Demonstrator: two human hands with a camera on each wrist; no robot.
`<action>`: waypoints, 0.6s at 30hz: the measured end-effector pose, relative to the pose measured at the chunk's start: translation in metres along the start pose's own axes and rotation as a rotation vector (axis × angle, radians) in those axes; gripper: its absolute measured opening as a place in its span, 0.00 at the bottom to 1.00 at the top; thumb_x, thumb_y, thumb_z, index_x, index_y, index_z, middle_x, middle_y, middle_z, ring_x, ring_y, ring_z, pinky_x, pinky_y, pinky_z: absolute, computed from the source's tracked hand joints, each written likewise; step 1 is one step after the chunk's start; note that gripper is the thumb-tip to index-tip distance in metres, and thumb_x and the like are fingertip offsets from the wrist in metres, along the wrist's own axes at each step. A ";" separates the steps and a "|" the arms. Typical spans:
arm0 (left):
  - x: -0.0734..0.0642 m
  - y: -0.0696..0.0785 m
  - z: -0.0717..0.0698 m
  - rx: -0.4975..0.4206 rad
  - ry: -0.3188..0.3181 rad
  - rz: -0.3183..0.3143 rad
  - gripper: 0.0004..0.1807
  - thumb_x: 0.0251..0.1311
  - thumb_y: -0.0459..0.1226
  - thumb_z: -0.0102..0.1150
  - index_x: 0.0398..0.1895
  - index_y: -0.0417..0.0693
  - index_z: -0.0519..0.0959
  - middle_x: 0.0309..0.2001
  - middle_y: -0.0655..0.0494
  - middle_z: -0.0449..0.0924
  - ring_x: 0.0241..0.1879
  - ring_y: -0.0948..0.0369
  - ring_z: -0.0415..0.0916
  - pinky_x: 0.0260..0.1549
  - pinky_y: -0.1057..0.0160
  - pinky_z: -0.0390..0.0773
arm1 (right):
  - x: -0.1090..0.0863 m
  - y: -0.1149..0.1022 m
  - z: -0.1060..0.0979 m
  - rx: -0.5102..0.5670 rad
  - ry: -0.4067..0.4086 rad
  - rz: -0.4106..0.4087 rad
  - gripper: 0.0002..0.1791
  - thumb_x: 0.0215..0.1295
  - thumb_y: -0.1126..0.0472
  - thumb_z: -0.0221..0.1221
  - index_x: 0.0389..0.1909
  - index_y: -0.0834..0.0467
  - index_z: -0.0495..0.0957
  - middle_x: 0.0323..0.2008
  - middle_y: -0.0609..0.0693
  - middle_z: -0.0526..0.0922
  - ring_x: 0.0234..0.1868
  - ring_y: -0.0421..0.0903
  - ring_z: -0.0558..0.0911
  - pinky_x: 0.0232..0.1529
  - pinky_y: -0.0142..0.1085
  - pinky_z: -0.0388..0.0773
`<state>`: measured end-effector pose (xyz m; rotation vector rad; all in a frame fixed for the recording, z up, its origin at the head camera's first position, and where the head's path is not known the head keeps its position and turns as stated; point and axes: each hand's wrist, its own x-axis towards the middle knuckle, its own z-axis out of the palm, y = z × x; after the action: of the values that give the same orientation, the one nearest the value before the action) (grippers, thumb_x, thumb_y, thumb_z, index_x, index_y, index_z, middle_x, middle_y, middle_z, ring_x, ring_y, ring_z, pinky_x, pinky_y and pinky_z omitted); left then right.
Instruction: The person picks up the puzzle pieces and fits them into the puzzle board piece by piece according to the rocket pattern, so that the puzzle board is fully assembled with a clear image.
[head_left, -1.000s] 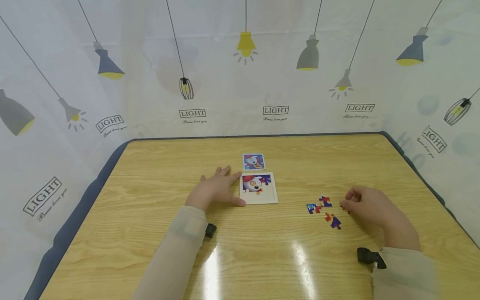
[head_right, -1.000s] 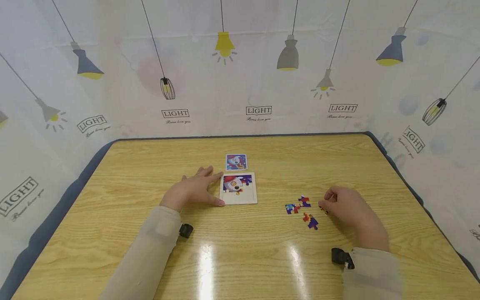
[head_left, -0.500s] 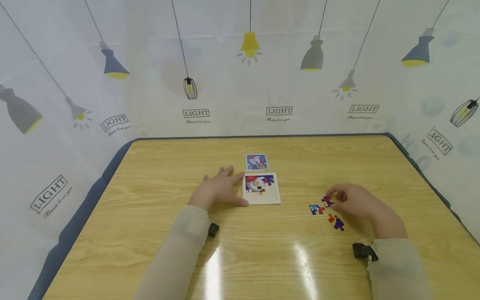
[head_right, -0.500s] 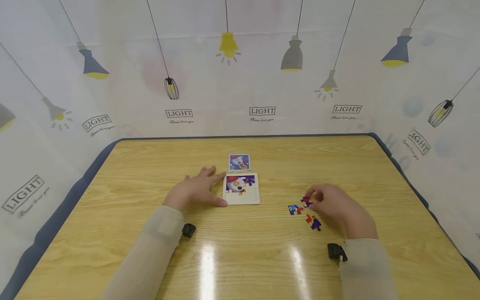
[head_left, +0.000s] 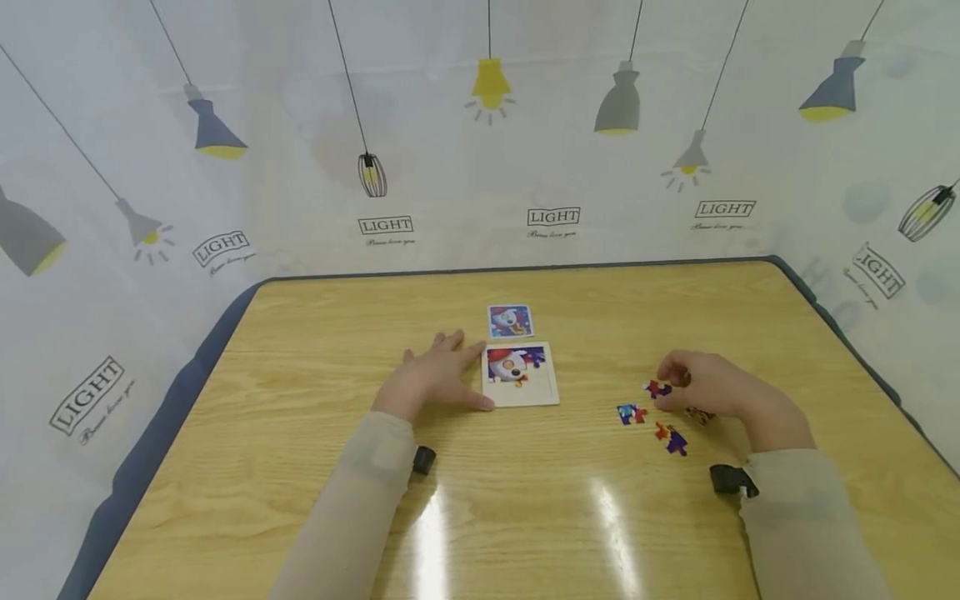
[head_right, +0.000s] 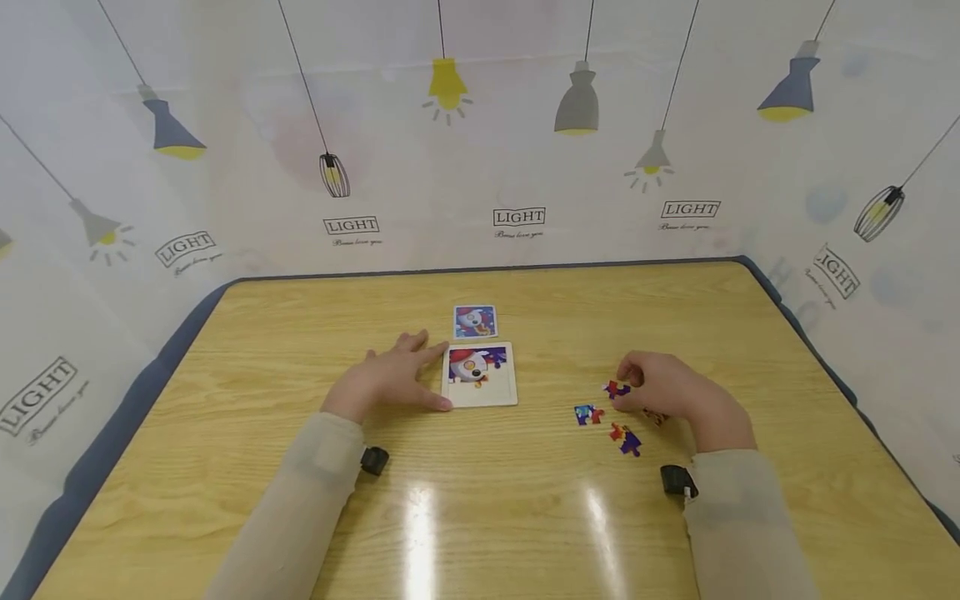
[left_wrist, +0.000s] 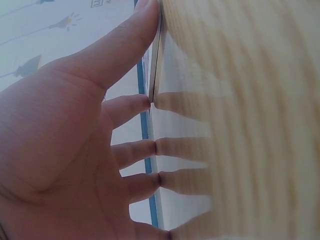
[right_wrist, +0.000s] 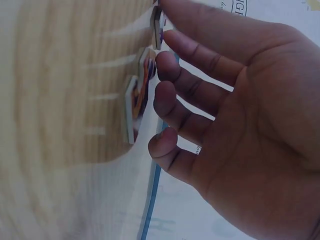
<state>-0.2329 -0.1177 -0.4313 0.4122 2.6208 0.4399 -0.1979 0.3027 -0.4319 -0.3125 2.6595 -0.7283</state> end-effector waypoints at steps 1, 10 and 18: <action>-0.001 0.000 0.000 0.000 -0.002 0.001 0.60 0.55 0.68 0.73 0.87 0.69 0.52 0.89 0.50 0.35 0.88 0.43 0.29 0.78 0.21 0.31 | 0.000 0.000 0.000 0.008 -0.005 0.001 0.21 0.69 0.52 0.71 0.53 0.61 0.79 0.46 0.57 0.81 0.46 0.52 0.78 0.46 0.44 0.79; -0.002 0.003 0.001 0.007 -0.019 -0.003 0.59 0.56 0.68 0.72 0.87 0.69 0.52 0.89 0.50 0.35 0.88 0.43 0.29 0.78 0.21 0.30 | -0.004 0.004 0.001 0.044 -0.021 -0.008 0.21 0.70 0.57 0.70 0.59 0.62 0.79 0.56 0.62 0.83 0.58 0.61 0.81 0.53 0.52 0.84; -0.004 0.002 -0.002 0.004 -0.005 0.002 0.59 0.56 0.67 0.72 0.87 0.68 0.52 0.89 0.50 0.35 0.88 0.43 0.29 0.78 0.21 0.31 | -0.004 0.010 -0.003 0.075 -0.028 -0.031 0.22 0.72 0.58 0.68 0.61 0.63 0.78 0.57 0.63 0.81 0.52 0.54 0.80 0.40 0.39 0.81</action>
<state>-0.2300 -0.1178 -0.4268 0.4164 2.6176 0.4333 -0.1968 0.3133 -0.4335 -0.3412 2.5992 -0.8256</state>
